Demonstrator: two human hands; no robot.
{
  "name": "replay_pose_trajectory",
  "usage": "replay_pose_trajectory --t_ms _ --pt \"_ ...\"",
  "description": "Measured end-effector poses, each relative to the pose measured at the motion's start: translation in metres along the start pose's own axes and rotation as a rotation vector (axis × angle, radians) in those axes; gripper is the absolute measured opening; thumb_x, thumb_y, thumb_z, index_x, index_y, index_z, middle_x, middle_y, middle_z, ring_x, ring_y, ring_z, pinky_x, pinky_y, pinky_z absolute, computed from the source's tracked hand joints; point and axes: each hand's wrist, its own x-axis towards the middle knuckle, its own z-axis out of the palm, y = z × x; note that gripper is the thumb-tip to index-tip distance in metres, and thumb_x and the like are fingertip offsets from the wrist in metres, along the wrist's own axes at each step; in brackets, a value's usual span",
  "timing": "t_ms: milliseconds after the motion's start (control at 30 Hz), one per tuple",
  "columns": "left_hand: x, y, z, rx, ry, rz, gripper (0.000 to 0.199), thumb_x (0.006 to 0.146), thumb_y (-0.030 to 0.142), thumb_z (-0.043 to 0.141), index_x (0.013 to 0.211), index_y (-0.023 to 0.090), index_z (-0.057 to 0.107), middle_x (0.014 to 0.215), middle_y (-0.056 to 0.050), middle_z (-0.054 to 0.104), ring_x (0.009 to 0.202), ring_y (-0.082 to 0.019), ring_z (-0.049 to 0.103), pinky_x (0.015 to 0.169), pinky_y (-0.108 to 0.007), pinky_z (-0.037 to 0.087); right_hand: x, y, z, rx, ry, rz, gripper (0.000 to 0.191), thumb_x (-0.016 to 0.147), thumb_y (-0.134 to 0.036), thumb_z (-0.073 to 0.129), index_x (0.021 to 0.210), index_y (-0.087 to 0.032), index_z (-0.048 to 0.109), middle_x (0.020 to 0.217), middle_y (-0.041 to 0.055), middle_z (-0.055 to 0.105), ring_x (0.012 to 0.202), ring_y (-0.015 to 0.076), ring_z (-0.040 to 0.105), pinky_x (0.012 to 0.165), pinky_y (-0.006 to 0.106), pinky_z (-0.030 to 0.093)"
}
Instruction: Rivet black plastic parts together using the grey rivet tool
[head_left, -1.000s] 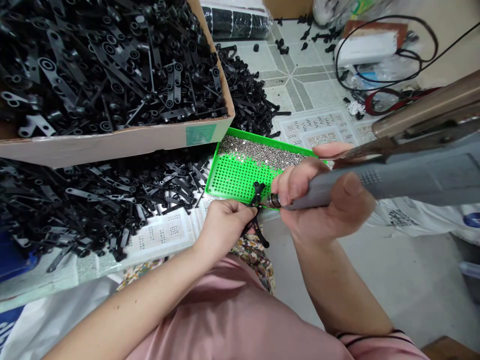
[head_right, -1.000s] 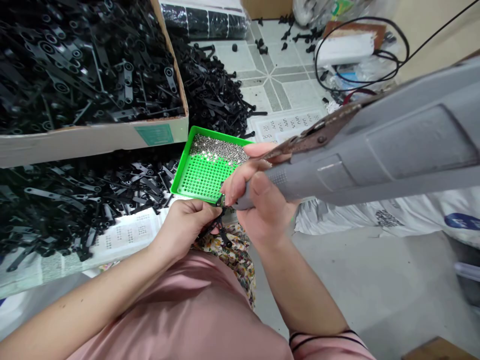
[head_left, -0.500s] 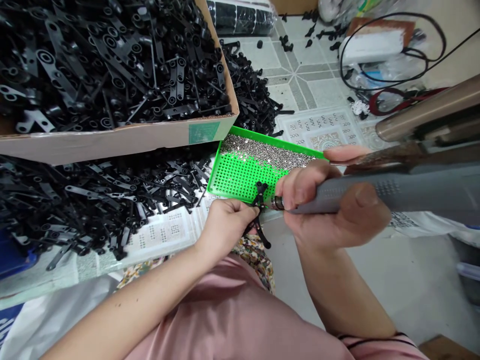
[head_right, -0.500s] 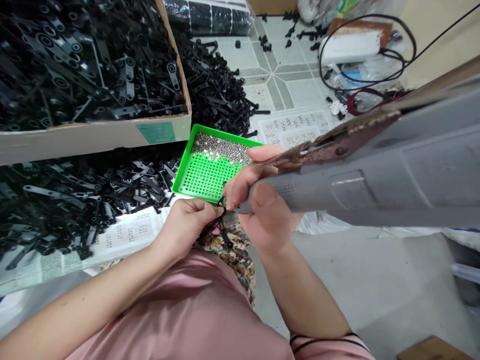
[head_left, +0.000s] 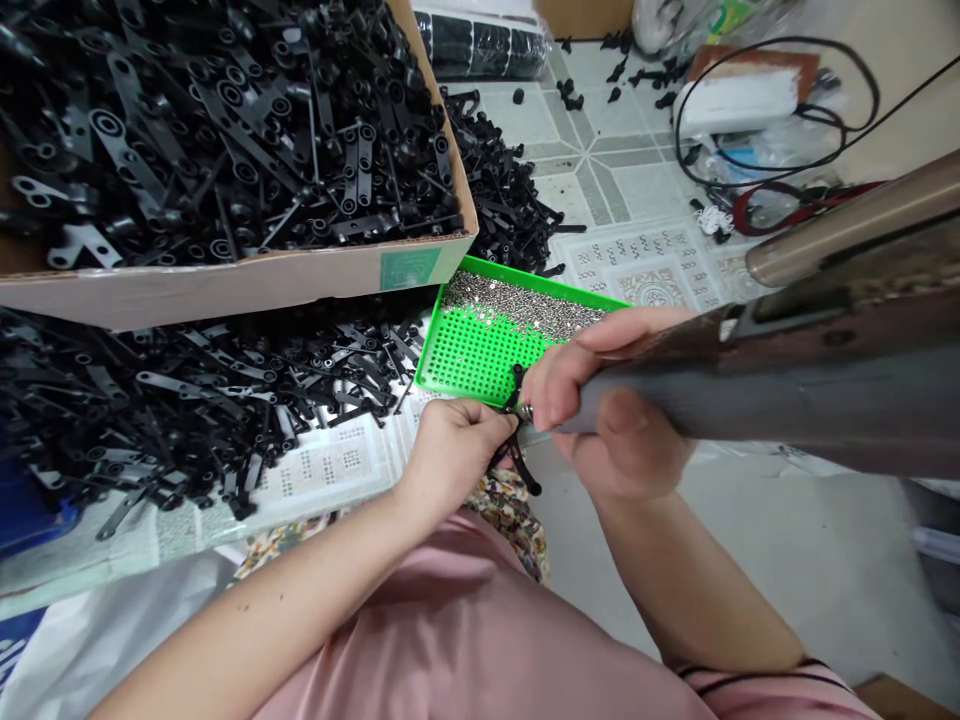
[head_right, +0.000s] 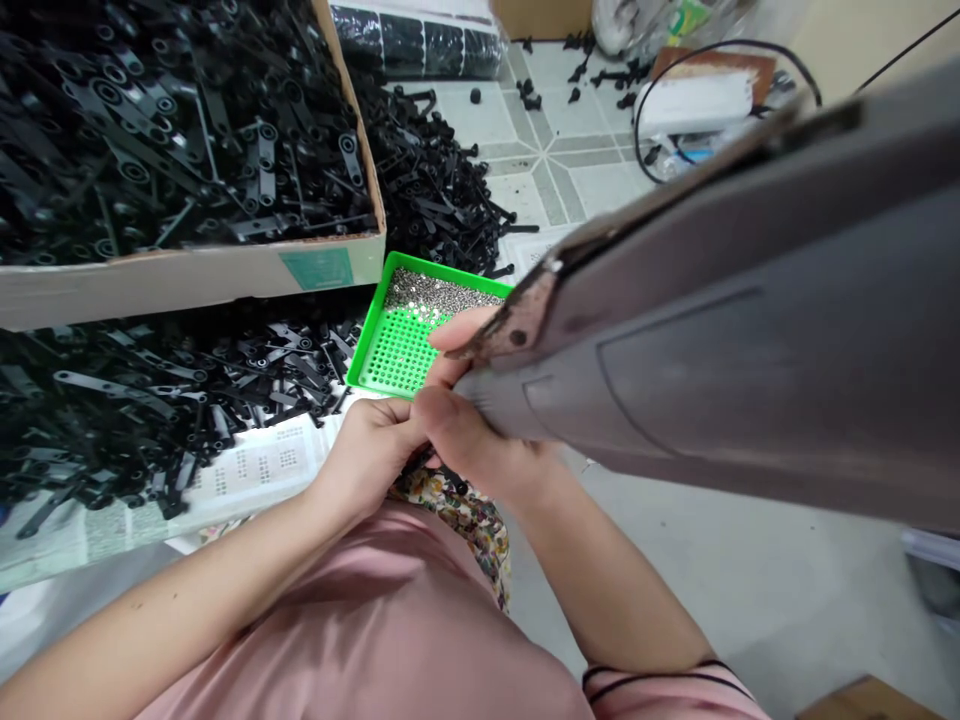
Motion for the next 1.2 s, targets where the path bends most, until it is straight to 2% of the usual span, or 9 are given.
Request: replay_pose_trajectory --t_ms 100,267,367,467,600,800,1000,1067,1200 --pt "-0.001 0.001 -0.001 -0.004 -0.005 0.006 0.030 0.073 0.030 0.058 0.047 0.016 0.054 0.045 0.001 0.055 0.042 -0.008 0.037 0.046 -0.023 0.029 0.004 0.000 0.002 0.110 -0.005 -0.085 0.022 0.078 -0.040 0.063 0.096 -0.028 0.057 0.055 -0.0062 0.054 0.037 0.0122 0.047 0.041 0.030 0.043" --pt "0.000 -0.003 -0.002 -0.009 -0.012 -0.034 0.031 0.075 0.037 0.061 0.054 0.014 0.061 0.051 -0.001 0.061 0.044 -0.008 0.038 0.046 -0.022 0.028 0.018 -0.003 -0.025 0.126 0.302 -0.247 0.019 0.077 -0.036 0.060 0.089 -0.021 0.063 0.045 -0.0064 0.048 0.033 0.0111 0.041 0.037 0.027 0.039" --pt "0.000 -0.006 -0.002 -0.109 -0.045 -0.053 0.023 0.071 0.034 0.067 0.061 0.013 0.064 0.056 -0.001 0.064 0.049 -0.009 0.048 0.051 -0.021 0.034 0.019 0.005 -0.048 0.067 0.387 -0.199 0.019 0.077 -0.033 0.058 0.088 -0.019 0.063 0.045 -0.0062 0.047 0.032 0.0106 0.040 0.037 0.026 0.038" --pt "0.000 -0.006 -0.001 -0.223 -0.041 -0.099 0.016 0.059 0.023 0.075 0.067 0.014 0.064 0.060 0.002 0.065 0.058 -0.012 0.060 0.061 -0.023 0.042 0.016 0.019 -0.058 0.065 0.396 -0.144 0.020 0.078 -0.033 0.056 0.089 -0.018 0.062 0.045 -0.0063 0.047 0.033 0.0105 0.042 0.039 0.027 0.040" --pt "0.000 -0.004 0.001 -0.227 0.002 -0.123 0.016 0.058 0.019 0.075 0.067 0.014 0.064 0.058 0.002 0.064 0.057 -0.012 0.061 0.061 -0.023 0.043 0.014 0.029 -0.056 0.080 0.394 -0.149 0.018 0.077 -0.030 0.057 0.090 -0.019 0.061 0.046 -0.0068 0.048 0.035 0.0100 0.044 0.041 0.026 0.042" --pt "0.001 -0.004 0.002 -0.245 0.008 -0.131 0.014 0.058 0.018 0.075 0.067 0.014 0.064 0.057 0.001 0.066 0.056 -0.012 0.061 0.062 -0.022 0.044 0.012 0.027 -0.052 0.040 0.417 -0.110 0.019 0.076 -0.033 0.059 0.089 -0.020 0.059 0.046 -0.0075 0.049 0.035 0.0098 0.044 0.041 0.025 0.042" --pt "0.000 -0.005 0.004 -0.175 0.030 -0.129 0.012 0.062 0.021 0.072 0.068 0.013 0.065 0.057 -0.001 0.067 0.054 -0.011 0.060 0.058 -0.021 0.042 0.010 0.026 -0.031 -0.126 0.791 -0.114 0.022 0.076 -0.030 0.066 0.094 -0.021 0.059 0.055 -0.0068 0.052 0.044 0.0089 0.049 0.051 0.025 0.046" --pt "0.000 -0.006 0.005 -0.146 0.048 -0.115 0.012 0.063 0.022 0.072 0.068 0.013 0.066 0.057 0.000 0.067 0.054 -0.011 0.059 0.056 -0.021 0.041 0.010 0.027 -0.031 -0.110 0.788 -0.126 0.021 0.076 -0.031 0.064 0.094 -0.021 0.059 0.052 -0.0074 0.050 0.042 0.0092 0.047 0.049 0.025 0.044" --pt "0.000 -0.007 0.006 -0.124 0.063 -0.091 0.012 0.064 0.024 0.071 0.065 0.013 0.066 0.058 -0.001 0.067 0.054 -0.011 0.057 0.055 -0.021 0.040 0.012 0.018 -0.039 -0.031 0.671 -0.171 0.013 0.077 -0.030 0.055 0.087 -0.021 0.058 0.046 -0.0083 0.045 0.036 0.0101 0.041 0.042 0.026 0.040"
